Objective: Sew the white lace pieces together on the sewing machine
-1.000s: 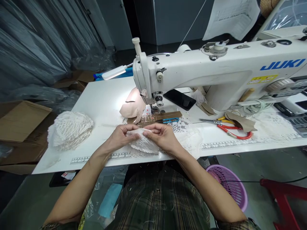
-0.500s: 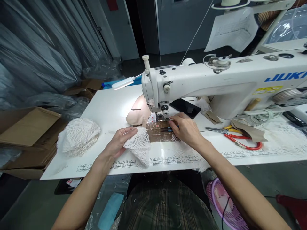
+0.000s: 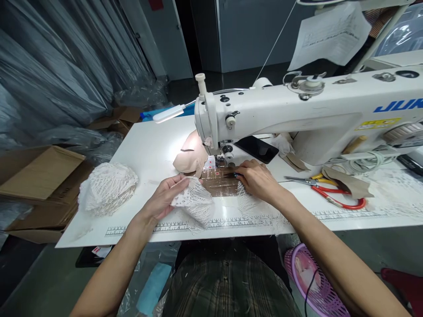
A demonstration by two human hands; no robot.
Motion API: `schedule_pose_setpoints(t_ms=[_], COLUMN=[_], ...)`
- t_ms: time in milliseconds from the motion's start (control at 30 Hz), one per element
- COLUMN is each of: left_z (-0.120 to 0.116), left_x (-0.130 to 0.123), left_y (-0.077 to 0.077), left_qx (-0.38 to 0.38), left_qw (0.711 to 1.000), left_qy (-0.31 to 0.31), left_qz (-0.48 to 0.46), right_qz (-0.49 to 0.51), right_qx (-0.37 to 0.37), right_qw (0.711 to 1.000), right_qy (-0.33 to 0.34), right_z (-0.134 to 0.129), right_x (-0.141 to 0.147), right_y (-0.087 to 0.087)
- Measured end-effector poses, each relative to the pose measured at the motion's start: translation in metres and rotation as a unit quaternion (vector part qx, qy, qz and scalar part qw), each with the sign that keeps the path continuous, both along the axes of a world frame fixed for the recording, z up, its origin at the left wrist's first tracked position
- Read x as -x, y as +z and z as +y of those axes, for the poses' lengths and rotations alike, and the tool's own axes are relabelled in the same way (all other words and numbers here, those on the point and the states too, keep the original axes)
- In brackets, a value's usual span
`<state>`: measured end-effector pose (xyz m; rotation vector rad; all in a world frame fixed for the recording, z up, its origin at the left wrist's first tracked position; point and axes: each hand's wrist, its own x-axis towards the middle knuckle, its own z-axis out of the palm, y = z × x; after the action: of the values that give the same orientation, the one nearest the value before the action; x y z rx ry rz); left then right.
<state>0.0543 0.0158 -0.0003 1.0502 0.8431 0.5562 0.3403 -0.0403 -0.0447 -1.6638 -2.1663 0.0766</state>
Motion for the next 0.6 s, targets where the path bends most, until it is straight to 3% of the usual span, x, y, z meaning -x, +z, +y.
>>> schedule_pose_setpoints(t_ms=[133, 233, 300, 367, 433, 500, 600], left_z=[-0.001, 0.000, 0.000, 0.000, -0.001, -0.001, -0.001], left_x=[0.001, 0.001, 0.000, -0.001, -0.002, -0.003, -0.002], left_y=[-0.001, -0.003, -0.003, -0.001, 0.000, 0.001, 0.000], left_qx=[-0.034, -0.028, -0.016, -0.008, -0.003, -0.001, -0.003], left_qw=[0.999, 1.000, 1.000, 1.000, 0.999, 0.999, 0.999], left_qy=[0.016, 0.009, 0.011, 0.024, 0.037, 0.042, 0.037], left_qz=[0.015, 0.009, -0.002, -0.009, -0.009, -0.008, -0.010], right_qz=[0.005, 0.128, 0.272, 0.408, 0.467, 0.447, 0.367], right_qx=[-0.031, -0.079, -0.050, 0.015, 0.059, 0.060, 0.031], right_qw=[0.999, 0.988, 0.961, 0.912, 0.880, 0.889, 0.924], right_qy=[0.004, 0.018, -0.003, -0.035, -0.060, -0.082, -0.105], right_z=[-0.002, -0.012, -0.022, -0.031, -0.034, -0.033, -0.027], right_x=[0.006, 0.026, 0.047, 0.071, 0.091, 0.104, 0.111], right_y=[0.005, 0.014, 0.017, 0.017, 0.015, 0.013, 0.011])
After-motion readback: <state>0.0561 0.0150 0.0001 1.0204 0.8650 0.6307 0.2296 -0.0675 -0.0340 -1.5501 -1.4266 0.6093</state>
